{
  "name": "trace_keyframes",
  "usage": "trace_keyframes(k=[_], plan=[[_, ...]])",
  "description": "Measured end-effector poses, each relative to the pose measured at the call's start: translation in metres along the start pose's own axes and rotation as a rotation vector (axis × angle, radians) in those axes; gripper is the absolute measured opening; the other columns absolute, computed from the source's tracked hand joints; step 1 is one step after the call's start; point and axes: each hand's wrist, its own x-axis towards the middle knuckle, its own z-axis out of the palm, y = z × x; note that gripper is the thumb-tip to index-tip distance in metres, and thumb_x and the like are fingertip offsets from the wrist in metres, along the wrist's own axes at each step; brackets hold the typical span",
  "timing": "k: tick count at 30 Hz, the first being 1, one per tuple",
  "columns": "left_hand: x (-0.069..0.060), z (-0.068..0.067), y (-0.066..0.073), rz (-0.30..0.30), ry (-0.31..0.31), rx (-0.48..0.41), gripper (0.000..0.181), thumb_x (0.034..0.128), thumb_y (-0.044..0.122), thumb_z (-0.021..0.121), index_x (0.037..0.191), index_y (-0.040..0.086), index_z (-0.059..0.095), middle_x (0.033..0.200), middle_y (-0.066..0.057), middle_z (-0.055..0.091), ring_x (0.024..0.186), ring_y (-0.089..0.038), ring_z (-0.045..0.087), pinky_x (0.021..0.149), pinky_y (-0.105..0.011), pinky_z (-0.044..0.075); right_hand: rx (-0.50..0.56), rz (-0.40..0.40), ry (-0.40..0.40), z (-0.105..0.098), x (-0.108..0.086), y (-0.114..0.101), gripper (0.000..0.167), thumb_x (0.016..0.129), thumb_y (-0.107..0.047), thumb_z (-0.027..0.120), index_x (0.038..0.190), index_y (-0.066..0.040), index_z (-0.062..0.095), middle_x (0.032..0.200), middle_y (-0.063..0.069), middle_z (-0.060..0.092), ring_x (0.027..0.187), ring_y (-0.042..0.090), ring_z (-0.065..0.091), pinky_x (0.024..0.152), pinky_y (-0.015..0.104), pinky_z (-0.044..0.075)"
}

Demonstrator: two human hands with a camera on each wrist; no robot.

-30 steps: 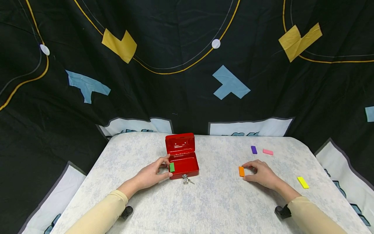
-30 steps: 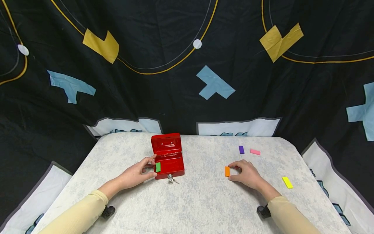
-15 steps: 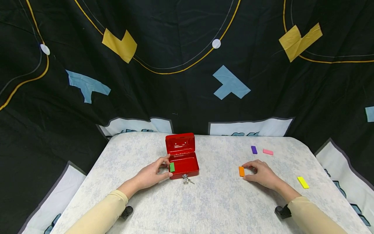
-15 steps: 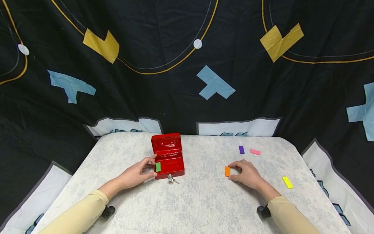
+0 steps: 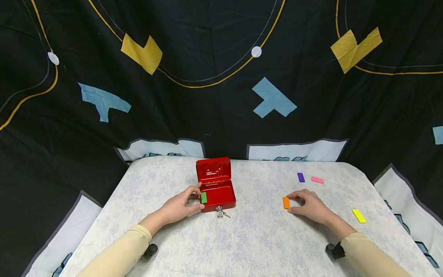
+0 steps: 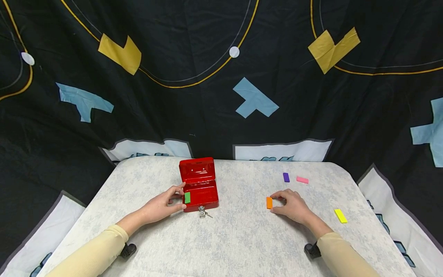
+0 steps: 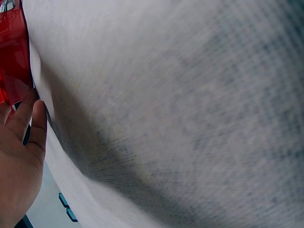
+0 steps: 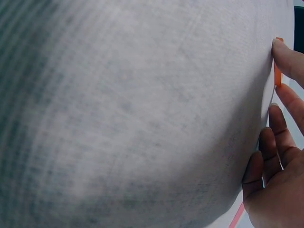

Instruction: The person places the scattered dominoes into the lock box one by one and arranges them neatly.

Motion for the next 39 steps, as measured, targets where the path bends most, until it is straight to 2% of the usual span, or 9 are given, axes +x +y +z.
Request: trace_keyframes(k=[13,39], plan=[[0.0003,-0.0004,-0.0002,-0.011,-0.004,-0.002,0.04,0.0926,0.051,0.073,0.119,0.03,0.052,0.165,0.014,0.029,0.129,-0.012,0.055,0.103,-0.043,0.047,-0.013,0.007,0.001,0.0009,0.0013,0.0019,0.045,0.084,-0.034,0.086,0.123,-0.016,0.071,0.115,0.002,0.062,0.104,0.022,0.051,0.087,0.043,0.044],[0.0008,0.0,-0.0009,0.005,0.0,0.01,0.039,0.0936,0.051,0.072,0.12,0.029,0.052,0.165,0.01,0.031,0.129,-0.015,0.056,0.101,-0.045,0.048,0.039,-0.01,-0.012,0.0001,0.0009,0.0007,0.045,0.085,-0.029,0.085,0.123,-0.012,0.071,0.106,0.003,0.061,0.094,0.021,0.052,0.081,0.04,0.046]])
